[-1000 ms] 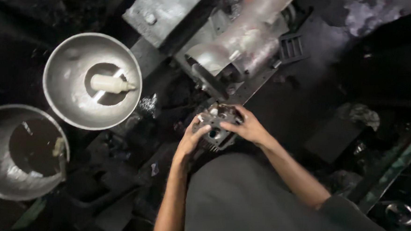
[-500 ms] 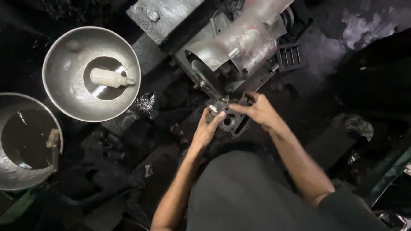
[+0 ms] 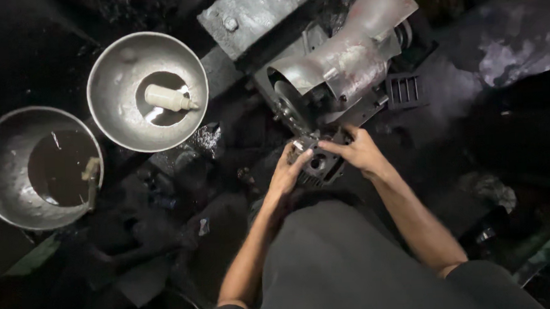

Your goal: The person holds a metal engine part and repeatedly presses its surfaces against a rotating bench grinder wheel. They rotate the part to grind different edges and faces, including the exhaust port and cylinder head surfaces.

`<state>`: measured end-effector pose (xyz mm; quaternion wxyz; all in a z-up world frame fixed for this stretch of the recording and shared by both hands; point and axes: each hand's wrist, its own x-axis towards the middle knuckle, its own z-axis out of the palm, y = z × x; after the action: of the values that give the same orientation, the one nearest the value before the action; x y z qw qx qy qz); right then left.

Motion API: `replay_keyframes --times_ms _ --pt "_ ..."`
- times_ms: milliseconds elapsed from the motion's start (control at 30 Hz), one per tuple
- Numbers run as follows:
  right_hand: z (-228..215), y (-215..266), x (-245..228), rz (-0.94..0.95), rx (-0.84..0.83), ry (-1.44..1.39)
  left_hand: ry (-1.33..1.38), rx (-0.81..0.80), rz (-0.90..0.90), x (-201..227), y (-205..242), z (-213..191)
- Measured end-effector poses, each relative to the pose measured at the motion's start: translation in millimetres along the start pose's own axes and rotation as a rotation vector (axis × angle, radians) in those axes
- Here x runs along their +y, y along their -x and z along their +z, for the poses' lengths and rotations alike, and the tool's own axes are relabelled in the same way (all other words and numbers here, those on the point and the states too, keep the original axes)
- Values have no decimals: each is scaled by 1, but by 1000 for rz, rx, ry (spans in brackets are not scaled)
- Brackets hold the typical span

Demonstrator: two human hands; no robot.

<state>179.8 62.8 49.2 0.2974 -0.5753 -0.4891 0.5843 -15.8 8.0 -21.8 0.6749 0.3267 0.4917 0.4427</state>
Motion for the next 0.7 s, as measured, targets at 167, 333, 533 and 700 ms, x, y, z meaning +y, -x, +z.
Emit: replay_keyframes --times_ms 167,333,533,700 --pt "1 23 19 -302 43 45 -439 -27 54 28 17 -11" --pt "6 21 30 -212 -12 -93 -522 7 9 32 18 -6" --pt "1 0 12 -222 -9 158 -474 92 -105 17 -2 -3" --pt "9 -5 -1 -254 18 156 -308 49 -13 12 -13 -7"
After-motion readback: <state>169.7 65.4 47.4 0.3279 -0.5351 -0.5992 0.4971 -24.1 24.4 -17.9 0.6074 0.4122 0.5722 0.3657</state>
